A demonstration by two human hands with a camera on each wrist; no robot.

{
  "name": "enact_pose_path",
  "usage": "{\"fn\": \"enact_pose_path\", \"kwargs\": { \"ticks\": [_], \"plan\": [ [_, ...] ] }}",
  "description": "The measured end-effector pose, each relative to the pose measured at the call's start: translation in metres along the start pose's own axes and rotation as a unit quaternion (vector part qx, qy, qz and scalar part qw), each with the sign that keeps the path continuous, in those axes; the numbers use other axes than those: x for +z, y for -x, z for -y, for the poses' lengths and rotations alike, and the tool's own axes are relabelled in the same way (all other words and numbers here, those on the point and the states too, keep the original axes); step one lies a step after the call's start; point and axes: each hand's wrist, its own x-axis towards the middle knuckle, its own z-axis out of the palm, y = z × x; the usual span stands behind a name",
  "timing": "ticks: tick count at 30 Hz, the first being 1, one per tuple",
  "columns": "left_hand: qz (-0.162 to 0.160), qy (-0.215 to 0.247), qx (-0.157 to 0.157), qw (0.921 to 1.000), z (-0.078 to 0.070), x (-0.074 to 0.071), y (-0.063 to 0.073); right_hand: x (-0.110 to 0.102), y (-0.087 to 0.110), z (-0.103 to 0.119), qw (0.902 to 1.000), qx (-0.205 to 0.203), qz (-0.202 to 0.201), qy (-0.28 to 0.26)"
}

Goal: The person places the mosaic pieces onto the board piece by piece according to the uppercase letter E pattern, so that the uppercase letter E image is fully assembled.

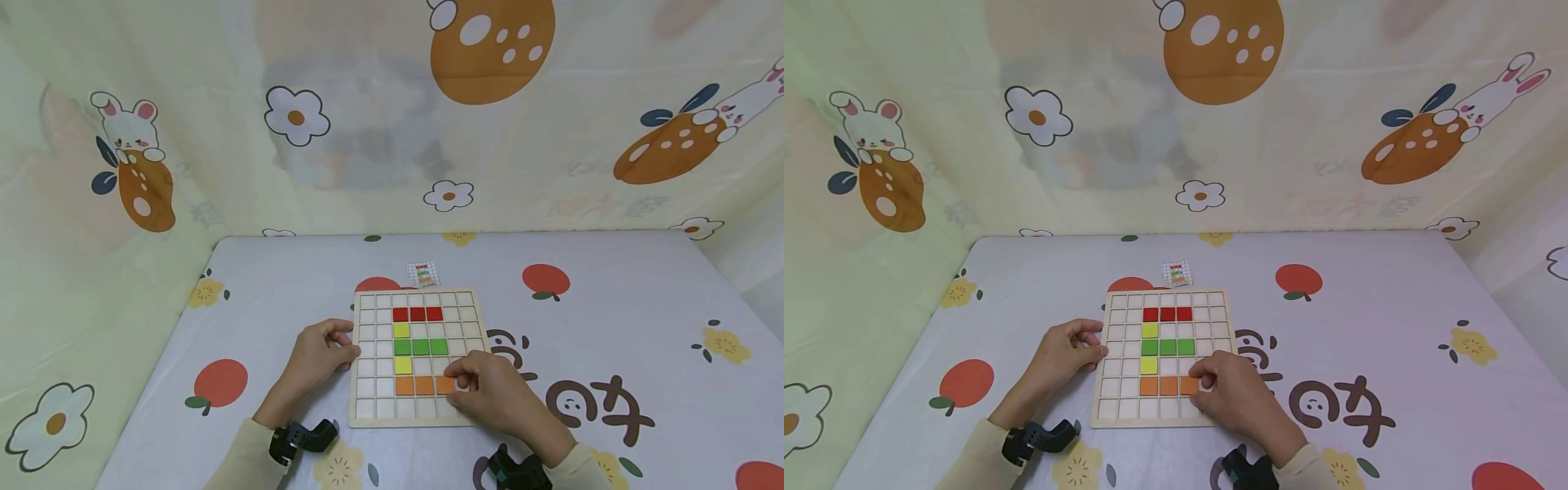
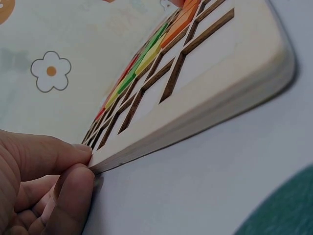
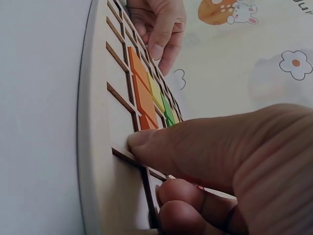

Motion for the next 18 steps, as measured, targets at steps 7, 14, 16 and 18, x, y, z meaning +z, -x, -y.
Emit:
{"fn": "enact_pose_path", "kwargs": {
  "ticks": [7,14,16,18],
  "plan": [
    [0.0,0.001,-0.001,1.0,-0.0001,-0.0001,0.0,0.0004,0.0011,-0.0004,0.9999,-0.012,-0.002,0.004],
    [0.002,0.003,0.004,1.0,0.0009,-0.0001,-0.0004,0.001,0.0001,-0.0012,0.9998,-0.018,-0.001,0.009],
    [0.001,0.002,0.004,1.0,0.0012,-0.0001,-0.0004,0.0013,-0.0002,-0.0013,0.9998,-0.016,-0.001,0.012],
    [0.002,0.001,0.005,1.0,0.0015,0.0001,-0.0005,0.0014,-0.0003,-0.0015,0.9998,-0.016,-0.001,0.013]
  ]
}}
